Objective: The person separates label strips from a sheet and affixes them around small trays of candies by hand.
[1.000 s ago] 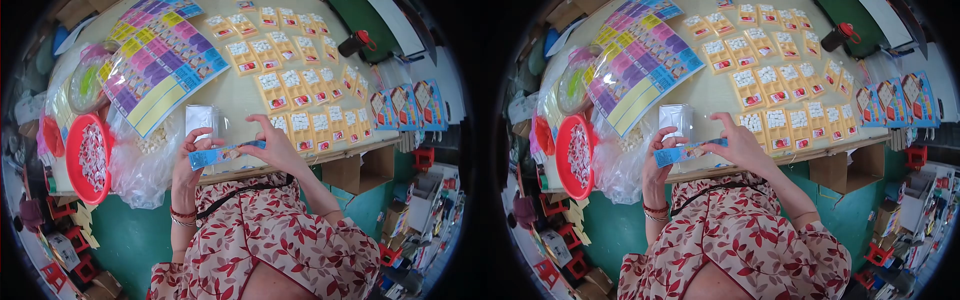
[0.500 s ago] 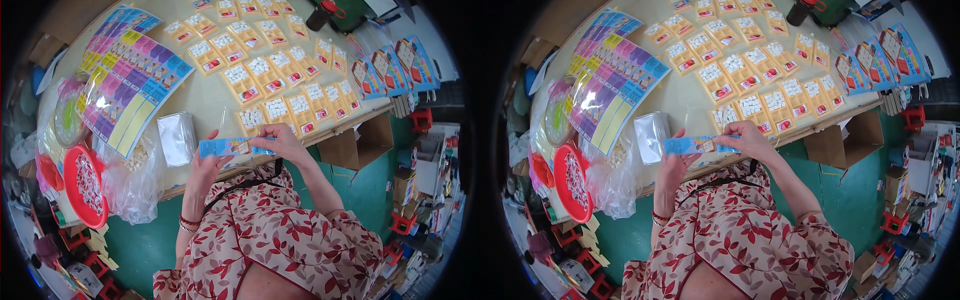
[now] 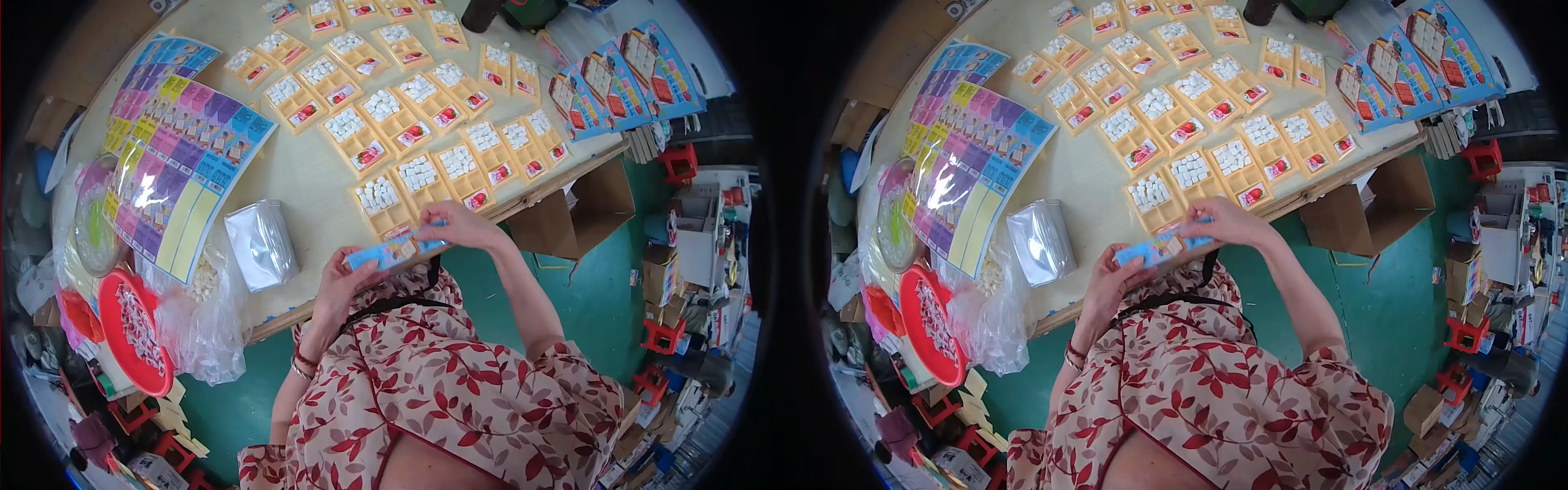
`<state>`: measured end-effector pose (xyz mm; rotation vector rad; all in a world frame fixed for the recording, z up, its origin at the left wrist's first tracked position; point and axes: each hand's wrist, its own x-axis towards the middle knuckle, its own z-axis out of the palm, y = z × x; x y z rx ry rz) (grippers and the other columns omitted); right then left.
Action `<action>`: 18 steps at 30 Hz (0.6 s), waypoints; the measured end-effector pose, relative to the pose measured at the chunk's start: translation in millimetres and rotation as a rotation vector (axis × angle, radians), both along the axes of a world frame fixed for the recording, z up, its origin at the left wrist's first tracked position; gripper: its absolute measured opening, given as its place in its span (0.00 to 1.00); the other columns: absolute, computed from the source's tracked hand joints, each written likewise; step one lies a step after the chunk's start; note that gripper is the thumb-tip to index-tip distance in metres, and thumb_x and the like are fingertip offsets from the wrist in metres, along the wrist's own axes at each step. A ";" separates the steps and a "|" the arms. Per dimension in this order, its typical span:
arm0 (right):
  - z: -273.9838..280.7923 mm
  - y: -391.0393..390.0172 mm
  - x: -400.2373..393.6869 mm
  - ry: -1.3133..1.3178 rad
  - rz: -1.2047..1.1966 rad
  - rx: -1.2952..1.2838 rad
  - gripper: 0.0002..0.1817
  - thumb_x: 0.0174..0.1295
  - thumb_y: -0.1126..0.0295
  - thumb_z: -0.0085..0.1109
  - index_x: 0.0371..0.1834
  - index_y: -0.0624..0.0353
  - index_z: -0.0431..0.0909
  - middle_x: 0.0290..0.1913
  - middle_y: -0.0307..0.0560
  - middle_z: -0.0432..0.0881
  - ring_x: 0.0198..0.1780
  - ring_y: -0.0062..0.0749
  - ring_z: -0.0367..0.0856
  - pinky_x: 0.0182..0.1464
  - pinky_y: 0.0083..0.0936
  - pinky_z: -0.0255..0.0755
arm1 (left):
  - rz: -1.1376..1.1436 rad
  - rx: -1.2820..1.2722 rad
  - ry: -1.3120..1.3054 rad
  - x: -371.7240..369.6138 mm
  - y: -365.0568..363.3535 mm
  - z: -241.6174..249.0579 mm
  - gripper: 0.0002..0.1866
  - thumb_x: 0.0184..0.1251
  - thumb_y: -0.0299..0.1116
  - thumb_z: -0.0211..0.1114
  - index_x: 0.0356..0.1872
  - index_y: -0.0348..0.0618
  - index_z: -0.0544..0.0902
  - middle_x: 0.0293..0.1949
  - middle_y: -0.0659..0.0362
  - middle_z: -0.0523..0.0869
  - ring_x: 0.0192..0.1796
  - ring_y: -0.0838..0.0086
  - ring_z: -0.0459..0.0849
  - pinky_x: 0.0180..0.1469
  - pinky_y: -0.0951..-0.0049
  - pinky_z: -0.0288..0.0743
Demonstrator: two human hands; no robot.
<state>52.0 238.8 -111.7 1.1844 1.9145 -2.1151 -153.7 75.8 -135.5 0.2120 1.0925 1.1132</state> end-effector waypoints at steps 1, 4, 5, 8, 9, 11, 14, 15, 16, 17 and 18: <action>-1.0 7.6 -6.6 0.001 -0.002 0.001 0.14 0.55 0.60 0.64 0.34 0.58 0.74 0.27 0.32 0.75 0.29 0.12 0.70 0.26 0.14 0.65 | 0.018 0.027 0.134 2.3 8.3 5.2 0.12 0.61 0.27 0.65 0.42 0.38 0.72 0.41 0.54 0.81 0.41 0.72 0.83 0.44 0.75 0.79; -7.7 34.5 -25.8 -0.041 0.115 0.165 0.17 0.54 0.57 0.64 0.34 0.59 0.74 0.27 0.35 0.76 0.28 0.15 0.71 0.27 0.17 0.66 | 0.007 0.068 0.358 -1.0 29.4 -8.1 0.15 0.59 0.28 0.67 0.41 0.33 0.72 0.37 0.53 0.82 0.36 0.73 0.83 0.39 0.77 0.79; -16.9 43.3 -30.5 -0.119 0.212 0.279 0.19 0.53 0.54 0.63 0.34 0.59 0.75 0.28 0.39 0.77 0.28 0.22 0.74 0.27 0.21 0.68 | -0.021 0.077 0.447 -3.2 33.9 -18.8 0.16 0.58 0.29 0.68 0.41 0.31 0.72 0.34 0.52 0.82 0.34 0.74 0.83 0.36 0.78 0.79; -20.8 47.9 -42.4 -0.237 0.309 0.523 0.21 0.51 0.51 0.62 0.34 0.59 0.76 0.31 0.46 0.79 0.33 0.34 0.78 0.33 0.29 0.70 | -0.004 0.039 0.539 1.0 42.3 -31.3 0.16 0.57 0.27 0.66 0.41 0.28 0.72 0.30 0.54 0.83 0.30 0.75 0.83 0.34 0.77 0.79; -19.7 47.4 -45.5 -0.280 0.304 0.653 0.21 0.50 0.51 0.61 0.33 0.59 0.75 0.32 0.49 0.80 0.36 0.39 0.79 0.37 0.33 0.71 | 0.004 0.024 0.614 3.3 42.8 -32.1 0.16 0.57 0.26 0.66 0.42 0.27 0.72 0.30 0.53 0.83 0.29 0.75 0.83 0.33 0.77 0.79; -12.3 40.4 -49.6 -0.323 0.286 0.674 0.20 0.50 0.52 0.61 0.33 0.59 0.75 0.33 0.49 0.80 0.40 0.41 0.78 0.40 0.35 0.70 | 0.023 0.021 0.688 7.1 42.4 -32.6 0.18 0.54 0.28 0.67 0.43 0.29 0.74 0.30 0.52 0.83 0.29 0.75 0.83 0.33 0.76 0.78; -18.8 28.2 -50.1 -0.375 0.245 0.751 0.19 0.50 0.54 0.61 0.33 0.59 0.75 0.35 0.51 0.80 0.43 0.44 0.78 0.44 0.37 0.69 | 0.017 0.011 0.874 10.8 40.2 -35.5 0.22 0.50 0.32 0.70 0.47 0.32 0.76 0.31 0.51 0.83 0.31 0.72 0.83 0.36 0.73 0.77; -22.0 25.4 -49.8 -0.382 0.222 0.809 0.19 0.50 0.54 0.61 0.33 0.59 0.75 0.35 0.51 0.80 0.43 0.44 0.78 0.45 0.37 0.70 | -0.010 0.005 0.987 11.8 39.1 -37.0 0.25 0.49 0.34 0.71 0.48 0.34 0.77 0.31 0.50 0.83 0.33 0.70 0.83 0.38 0.71 0.76; -22.1 25.0 -50.0 -0.382 0.222 0.807 0.19 0.50 0.54 0.61 0.33 0.59 0.75 0.35 0.51 0.80 0.43 0.44 0.78 0.45 0.37 0.70 | -0.011 0.003 0.987 12.5 39.6 -39.1 0.25 0.49 0.34 0.71 0.48 0.34 0.77 0.31 0.50 0.83 0.33 0.70 0.83 0.38 0.71 0.76; -21.7 24.6 -50.1 -0.360 0.181 0.769 0.18 0.51 0.54 0.61 0.34 0.59 0.76 0.35 0.52 0.81 0.44 0.45 0.78 0.45 0.38 0.70 | 0.007 -0.018 0.984 12.8 41.0 -41.4 0.26 0.48 0.36 0.72 0.49 0.35 0.77 0.31 0.50 0.83 0.34 0.68 0.83 0.39 0.70 0.76; -21.6 24.5 -49.9 -0.339 0.139 0.731 0.18 0.51 0.55 0.61 0.34 0.60 0.76 0.36 0.52 0.81 0.44 0.45 0.78 0.46 0.38 0.70 | 0.025 -0.038 0.980 13.6 43.1 -41.7 0.28 0.46 0.38 0.72 0.49 0.35 0.77 0.31 0.49 0.83 0.35 0.67 0.83 0.41 0.69 0.75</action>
